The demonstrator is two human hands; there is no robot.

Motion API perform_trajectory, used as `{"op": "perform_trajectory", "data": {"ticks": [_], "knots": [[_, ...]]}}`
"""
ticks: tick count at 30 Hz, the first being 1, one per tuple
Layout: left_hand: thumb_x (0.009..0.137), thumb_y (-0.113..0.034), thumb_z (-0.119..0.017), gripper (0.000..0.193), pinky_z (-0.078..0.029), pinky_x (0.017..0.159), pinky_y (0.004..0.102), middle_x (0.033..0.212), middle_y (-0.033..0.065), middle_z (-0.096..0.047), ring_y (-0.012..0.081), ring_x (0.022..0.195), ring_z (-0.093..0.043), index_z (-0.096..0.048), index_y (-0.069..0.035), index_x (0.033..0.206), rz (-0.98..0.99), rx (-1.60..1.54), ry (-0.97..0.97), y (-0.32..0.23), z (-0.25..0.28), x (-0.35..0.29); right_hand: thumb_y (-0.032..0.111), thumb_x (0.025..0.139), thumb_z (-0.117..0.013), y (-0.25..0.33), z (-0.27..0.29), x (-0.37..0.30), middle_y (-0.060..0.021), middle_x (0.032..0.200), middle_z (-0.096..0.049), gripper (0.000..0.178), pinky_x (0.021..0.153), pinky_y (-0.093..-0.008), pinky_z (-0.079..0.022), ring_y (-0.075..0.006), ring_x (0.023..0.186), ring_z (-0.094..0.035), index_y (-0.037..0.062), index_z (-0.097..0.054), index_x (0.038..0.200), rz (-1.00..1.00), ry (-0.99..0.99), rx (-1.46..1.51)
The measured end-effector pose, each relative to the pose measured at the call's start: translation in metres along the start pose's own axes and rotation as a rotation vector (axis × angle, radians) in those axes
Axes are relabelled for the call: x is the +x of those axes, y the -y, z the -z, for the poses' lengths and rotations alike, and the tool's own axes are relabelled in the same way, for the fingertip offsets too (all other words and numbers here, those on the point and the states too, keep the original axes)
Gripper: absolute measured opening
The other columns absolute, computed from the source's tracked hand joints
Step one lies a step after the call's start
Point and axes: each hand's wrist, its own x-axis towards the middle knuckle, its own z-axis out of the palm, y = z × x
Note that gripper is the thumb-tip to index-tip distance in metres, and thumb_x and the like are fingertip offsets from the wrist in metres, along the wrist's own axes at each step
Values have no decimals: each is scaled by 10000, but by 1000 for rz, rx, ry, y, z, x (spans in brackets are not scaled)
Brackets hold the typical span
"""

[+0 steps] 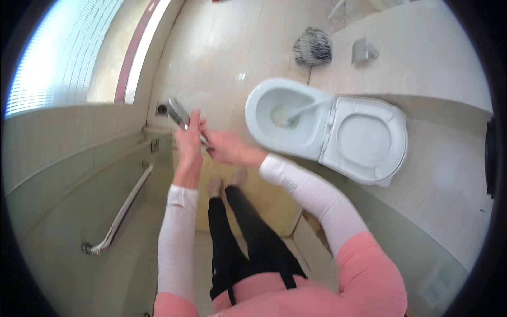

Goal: The person scrubs the inside of a toilet bowl with a brush, rinses the toilet and the floor using a handheld showerhead, and scrubs the floor and wall tiles with the brush while spraying water.

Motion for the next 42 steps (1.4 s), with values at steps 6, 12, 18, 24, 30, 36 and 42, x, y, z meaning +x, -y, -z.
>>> {"op": "perform_trajectory", "data": {"ticks": [6, 12, 18, 24, 30, 36, 42], "knots": [[839, -305, -599, 323, -419, 585, 271, 748, 24, -540, 114, 661, -496, -511, -12, 943, -44, 80, 57, 53, -12, -20, 45, 753, -500, 4, 17, -2, -113, 630, -525, 318, 402, -380, -385, -215, 466, -515, 4, -438, 1062, -278, 178, 526], [863, -280, -579, 306, -405, 549, 255, 808, 30, -481, 98, 668, -467, -417, -37, 957, 53, -37, 133, 75, -27, -22, 107, 783, -512, -23, 23, -27, -66, 652, -488, 266, 409, -286, -393, -155, 470, -469, 22, -436, 1023, -267, 214, 545], [896, -322, -536, 328, -494, 562, 338, 812, 77, -555, 167, 662, -572, -360, -70, 1011, 146, -106, 278, 134, -66, -12, 220, 793, -610, -61, 37, -75, -84, 802, -537, 450, 556, -295, -452, -155, 634, -549, 41, -431, 1166, -264, 110, 383], [908, -354, -496, 361, -524, 553, 389, 827, 91, -543, 201, 697, -609, -284, -118, 1080, 457, -74, 458, 147, -97, -32, 342, 790, -612, -138, 98, -99, -109, 933, -605, 326, 722, -356, -446, -251, 843, -583, 78, -626, 980, -573, 412, -9], [865, -169, -566, 345, -522, 592, 379, 823, 86, -529, 211, 725, -616, -279, -78, 1032, 593, 32, 591, 167, -105, -20, 196, 770, -554, -307, 186, -114, -107, 976, -581, 172, 818, -411, -406, -290, 977, -521, 73, -605, 879, -279, -318, -1371], [805, -49, -602, 390, -509, 710, 404, 912, 98, -509, 238, 800, -611, -285, -76, 1031, 605, -57, 691, 164, -83, 3, 156, 799, -520, -346, 134, -114, -78, 842, -558, 132, 759, -373, -355, -210, 795, -542, 133, -516, 928, -859, 23, -1475], [801, -44, -602, 365, -476, 706, 345, 879, 64, -509, 200, 833, -599, -320, -81, 1030, 648, -40, 943, 130, -104, 8, 114, 823, -478, -368, 49, -176, -79, 723, -538, 100, 477, -346, -370, -180, 557, -497, 58, -481, 906, -644, -296, -930]]}}
